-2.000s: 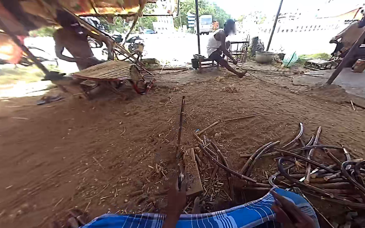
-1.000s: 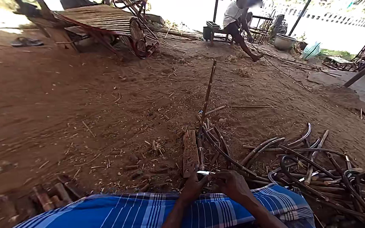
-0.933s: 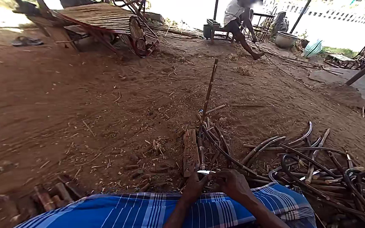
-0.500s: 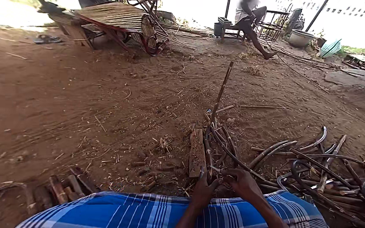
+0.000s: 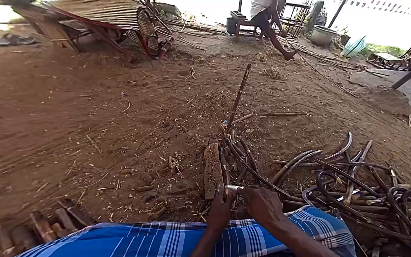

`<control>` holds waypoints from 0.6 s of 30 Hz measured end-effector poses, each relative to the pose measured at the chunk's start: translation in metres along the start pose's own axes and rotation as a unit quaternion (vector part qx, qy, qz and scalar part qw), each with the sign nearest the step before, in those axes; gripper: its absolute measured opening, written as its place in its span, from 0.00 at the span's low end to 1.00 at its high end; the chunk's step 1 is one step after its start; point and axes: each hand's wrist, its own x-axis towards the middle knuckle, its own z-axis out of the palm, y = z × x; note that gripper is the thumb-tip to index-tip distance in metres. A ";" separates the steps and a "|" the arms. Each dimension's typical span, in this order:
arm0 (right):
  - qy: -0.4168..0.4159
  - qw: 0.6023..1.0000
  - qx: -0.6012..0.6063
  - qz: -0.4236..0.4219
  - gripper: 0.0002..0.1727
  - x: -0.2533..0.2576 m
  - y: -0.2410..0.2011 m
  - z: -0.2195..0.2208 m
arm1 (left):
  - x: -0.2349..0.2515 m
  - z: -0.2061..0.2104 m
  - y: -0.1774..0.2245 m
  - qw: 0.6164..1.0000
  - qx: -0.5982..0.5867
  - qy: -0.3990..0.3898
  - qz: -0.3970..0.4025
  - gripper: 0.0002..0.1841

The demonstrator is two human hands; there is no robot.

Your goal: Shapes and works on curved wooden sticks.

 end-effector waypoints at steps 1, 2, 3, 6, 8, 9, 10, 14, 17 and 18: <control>0.069 0.997 -0.014 0.015 0.19 0.007 0.000 0.010 | 0.001 0.000 0.003 0.999 0.023 0.030 -0.011 0.29; 0.062 0.996 0.005 0.063 0.20 0.015 0.000 0.011 | -0.001 -0.001 0.004 0.998 0.030 0.052 -0.020 0.29; 0.041 0.993 0.047 0.099 0.20 0.023 0.003 0.009 | -0.002 -0.003 0.007 0.997 0.023 0.069 -0.020 0.28; 0.021 0.980 0.190 0.047 0.18 0.026 0.013 0.019 | -0.002 -0.019 0.015 0.996 -0.023 0.081 -0.003 0.26; 0.000 0.962 0.270 -0.023 0.17 0.021 0.015 0.031 | -0.002 -0.024 0.019 0.997 -0.051 0.063 0.007 0.24; -0.012 0.957 0.286 -0.045 0.16 0.019 0.014 0.033 | -0.003 -0.024 0.021 0.997 -0.061 0.054 0.010 0.24; -0.019 0.956 0.289 -0.058 0.16 0.018 0.013 0.034 | -0.004 -0.023 0.022 0.997 -0.069 0.044 0.014 0.24; -0.047 0.952 0.293 -0.083 0.15 0.025 0.021 0.032 | -0.006 -0.019 0.020 0.996 -0.080 0.017 0.021 0.25; -0.071 0.960 0.258 -0.084 0.15 0.026 0.024 0.021 | -0.007 -0.019 0.019 0.995 -0.100 0.002 0.018 0.24; -0.075 0.960 0.256 -0.087 0.15 0.025 0.025 0.019 | -0.008 -0.019 0.019 0.993 -0.114 -0.001 0.017 0.24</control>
